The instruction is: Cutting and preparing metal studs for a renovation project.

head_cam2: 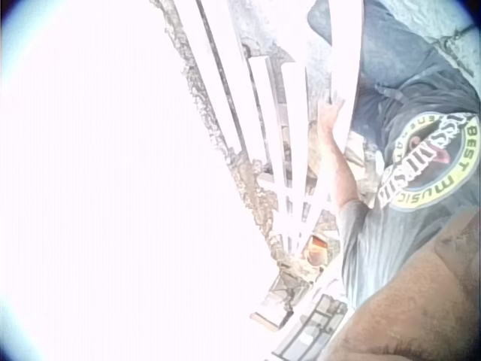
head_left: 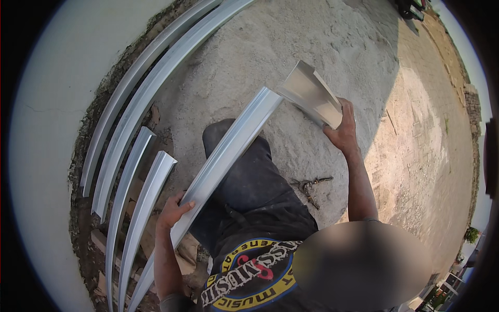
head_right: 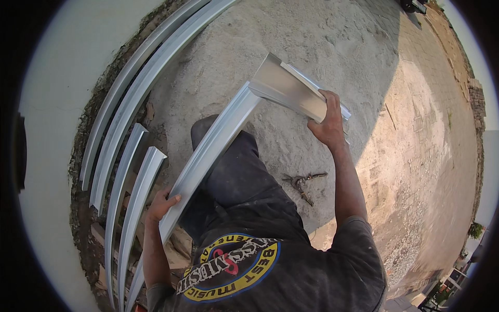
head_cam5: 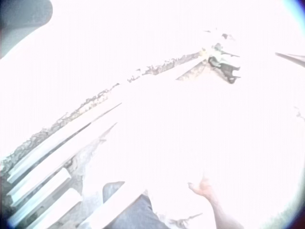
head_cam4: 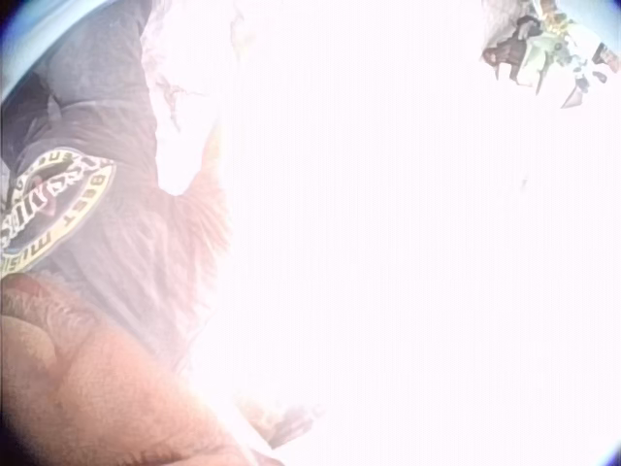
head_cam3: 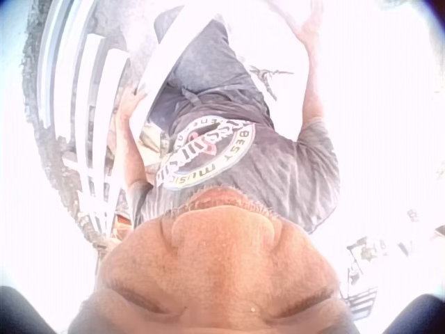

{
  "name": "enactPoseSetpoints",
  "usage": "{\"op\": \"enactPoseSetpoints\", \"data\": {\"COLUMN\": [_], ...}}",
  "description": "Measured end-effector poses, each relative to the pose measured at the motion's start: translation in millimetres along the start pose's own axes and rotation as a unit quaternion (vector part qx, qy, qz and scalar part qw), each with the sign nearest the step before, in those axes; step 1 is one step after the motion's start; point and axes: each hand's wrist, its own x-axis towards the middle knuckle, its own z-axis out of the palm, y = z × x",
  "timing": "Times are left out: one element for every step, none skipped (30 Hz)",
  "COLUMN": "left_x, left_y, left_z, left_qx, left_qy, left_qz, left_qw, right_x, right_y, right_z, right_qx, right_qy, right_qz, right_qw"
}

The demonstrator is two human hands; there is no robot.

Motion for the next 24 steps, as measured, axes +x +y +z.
{"op": "enactPoseSetpoints", "data": {"left_x": [-2.5,-5.0,-7.7,-9.1,-11.0,-13.5,-15.2,-19.5,-23.6,-30.1,-33.5,-33.2,-34.5,-38.0,-38.1,-36.3,-33.5,-28.4,-25.1,-24.1,-21.7,-17.3,-13.1,-9.5], "left_y": [0.3,-1.6,-4.5,-5.8,-5.1,-1.7,9.7,23.6,39.7,55.8,67.7,74.0,87.2,105.0,118.9,122.3,121.0,118.1,115.8,115.6,112.0,107.0,102.7,100.0], "left_z": [-1.4,-2.1,-1.7,-2.6,-5.4,-9.3,-13.7,-19.6,-22.8,-25.0,-25.4,-26.2,-22.9,-17.2,-9.9,-0.3,4.4,8.5,14.1,22.8,28.5,33.3,36.8,38.8], "left_qx": [-0.012,-0.013,-0.045,-0.077,-0.076,-0.15,-0.224,-0.207,-0.205,-0.169,-0.132,-0.049,-0.045,0.027,0.1,0.086,0.089,0.128,0.167,0.19,0.192,0.203,0.214,0.216], "left_qy": [-0.007,-0.001,0.027,0.054,0.06,0.082,0.1,0.116,0.117,0.112,0.107,0.106,0.106,0.089,0.072,0.087,0.089,0.083,0.075,0.118,0.118,0.15,0.182,0.181], "left_qz": [-0.005,-0.005,0.011,0.029,0.029,0.042,0.057,0.08,0.083,0.125,0.167,0.188,0.19,0.151,0.112,0.118,0.118,0.104,0.089,0.141,0.141,0.141,0.141,0.141], "left_qw": [1.0,1.0,0.999,0.995,0.995,0.984,0.968,0.968,0.968,0.971,0.971,0.975,0.975,0.984,0.986,0.985,0.985,0.983,0.979,0.964,0.964,0.957,0.949,0.949], "right_x": [9.4,13.9,20.8,27.4,32.5,34.4,35.5,36.7,38.0,37.3,35.8,36.1,35.6,35.5,36.6,39.8,41.3,42.1,43.0,45.5,47.9,49.9,51.1,52.8], "right_y": [-18.6,-42.3,-61.9,-79.6,-95.6,-109.9,-122.7,-133.4,-144.0,-151.7,-157.3,-163.3,-166.7,-169.4,-173.0,-179.6,-181.9,-180.7,-180.1,-181.3,-183.0,-183.1,-181.7,-180.1], "right_z": [-1.1,0.0,1.9,4.4,9.0,14.5,20.3,27.5,33.4,38.9,45.5,54.4,62.2,69.5,74.3,76.8,82.3,89.1,93.7,96.0,97.9,98.8,98.6,98.1], "right_qx": [-0.01,-0.007,-0.003,-0.022,-0.042,-0.047,-0.055,-0.052,-0.049,-0.046,-0.045,-0.045,-0.045,-0.036,-0.028,-0.027,-0.025,-0.018,-0.01,-0.009,-0.015,-0.021,-0.019,-0.021], "right_qy": [-0.035,-0.061,-0.06,-0.125,-0.188,-0.235,-0.28,-0.305,-0.33,-0.324,-0.341,-0.358,-0.354,-0.378,-0.402,-0.421,-0.417,-0.428,-0.439,-0.437,-0.459,-0.481,-0.48,-0.463], "right_qz": [-0.069,-0.083,-0.088,-0.155,-0.22,-0.243,-0.264,-0.292,-0.319,-0.321,-0.352,-0.384,-0.383,-0.391,-0.397,-0.4,-0.401,-0.407,-0.412,-0.41,-0.403,-0.396,-0.395,-0.404], "right_qw": [0.997,0.995,0.994,0.98,0.956,0.94,0.921,0.905,0.887,0.888,0.87,0.85,0.852,0.838,0.825,0.813,0.815,0.807,0.798,0.801,0.792,0.782,0.783,0.789]}}
